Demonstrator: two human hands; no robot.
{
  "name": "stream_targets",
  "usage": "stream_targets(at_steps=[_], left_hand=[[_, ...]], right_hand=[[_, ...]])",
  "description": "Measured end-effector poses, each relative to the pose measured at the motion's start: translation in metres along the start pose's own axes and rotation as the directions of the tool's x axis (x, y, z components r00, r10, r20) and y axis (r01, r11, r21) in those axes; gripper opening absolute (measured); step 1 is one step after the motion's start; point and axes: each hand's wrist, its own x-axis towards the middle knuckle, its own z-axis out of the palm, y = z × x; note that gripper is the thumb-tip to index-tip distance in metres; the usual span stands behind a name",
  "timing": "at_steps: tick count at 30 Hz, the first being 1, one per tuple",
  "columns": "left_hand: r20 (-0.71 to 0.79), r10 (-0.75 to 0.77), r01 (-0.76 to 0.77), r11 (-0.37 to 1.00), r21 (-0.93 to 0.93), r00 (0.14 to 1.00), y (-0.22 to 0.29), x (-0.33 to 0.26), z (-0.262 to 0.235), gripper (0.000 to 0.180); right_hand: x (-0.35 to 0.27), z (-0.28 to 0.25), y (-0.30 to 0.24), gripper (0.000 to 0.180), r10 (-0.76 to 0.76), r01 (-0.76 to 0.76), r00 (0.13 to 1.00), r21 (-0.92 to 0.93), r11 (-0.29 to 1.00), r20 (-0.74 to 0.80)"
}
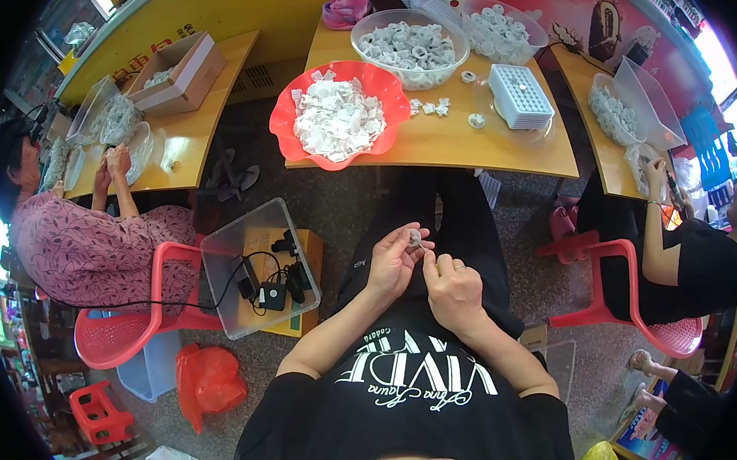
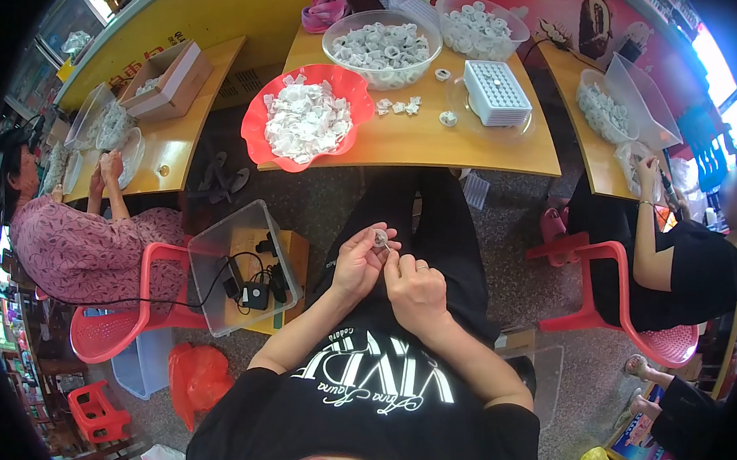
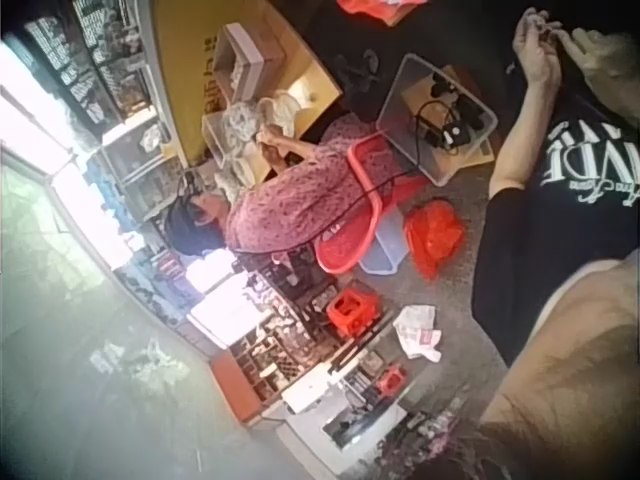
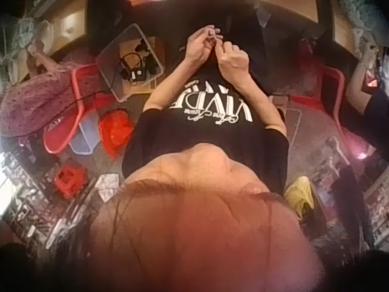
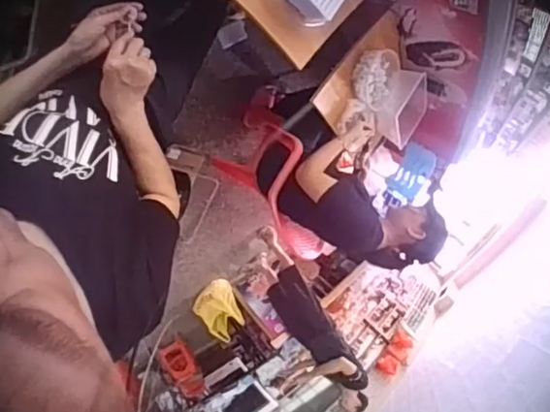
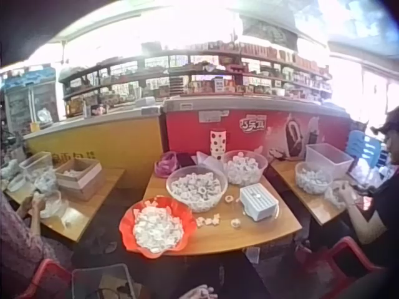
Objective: The person assembles small plastic and metal components by hand at a workbench.
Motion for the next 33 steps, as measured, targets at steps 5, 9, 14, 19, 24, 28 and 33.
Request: stream_targets(at_steps=[5, 9, 14, 19, 24, 28, 33], left_hand=[[-0.006, 0.035, -0.035, 0.999, 0.039, 0.999, 0.0, -0.002, 0.005, 0.027], [-0.016, 0.073, -0.071, 0.995, 0.075, 0.997, -0.002, -0.003, 0.011, 0.026], [-0.004, 0.106, -0.105, 0.991, 0.08, 0.994, -0.007, 0.001, 0.009, 0.024], [0.02, 0.101, -0.102, 0.993, 0.056, 0.995, -0.007, 0.006, -0.001, 0.023], [0.089, 0.09, -0.089, 0.996, -0.015, 0.992, -0.006, 0.009, -0.008, 0.024], [0.082, 0.018, -0.008, 0.993, -0.121, 0.996, -0.004, 0.01, -0.01, 0.025], [0.048, -0.016, 0.024, 0.986, -0.168, 0.999, 0.0, 0.008, -0.004, 0.026]], right_hand=[[0.001, 0.002, 0.001, 0.033, 0.008, -0.009, 0.999, 0.008, 1.0, 0.032], [0.002, 0.003, -0.001, 0.035, 0.028, -0.025, 0.997, -0.032, 0.999, 0.077], [0.003, 0.013, -0.009, 0.033, 0.131, -0.133, 0.988, 0.02, 0.991, 0.086], [0.003, 0.02, -0.003, 0.025, 0.297, -0.319, 0.948, 0.383, 0.867, 0.116], [0.002, 0.027, 0.004, 0.021, 0.368, -0.32, 0.926, 0.695, 0.644, 0.085], [0.002, 0.023, 0.005, 0.021, 0.31, -0.273, 0.947, 0.705, 0.654, 0.078], [0.003, 0.003, -0.002, 0.025, 0.221, -0.21, 0.975, 0.366, 0.906, 0.011]])
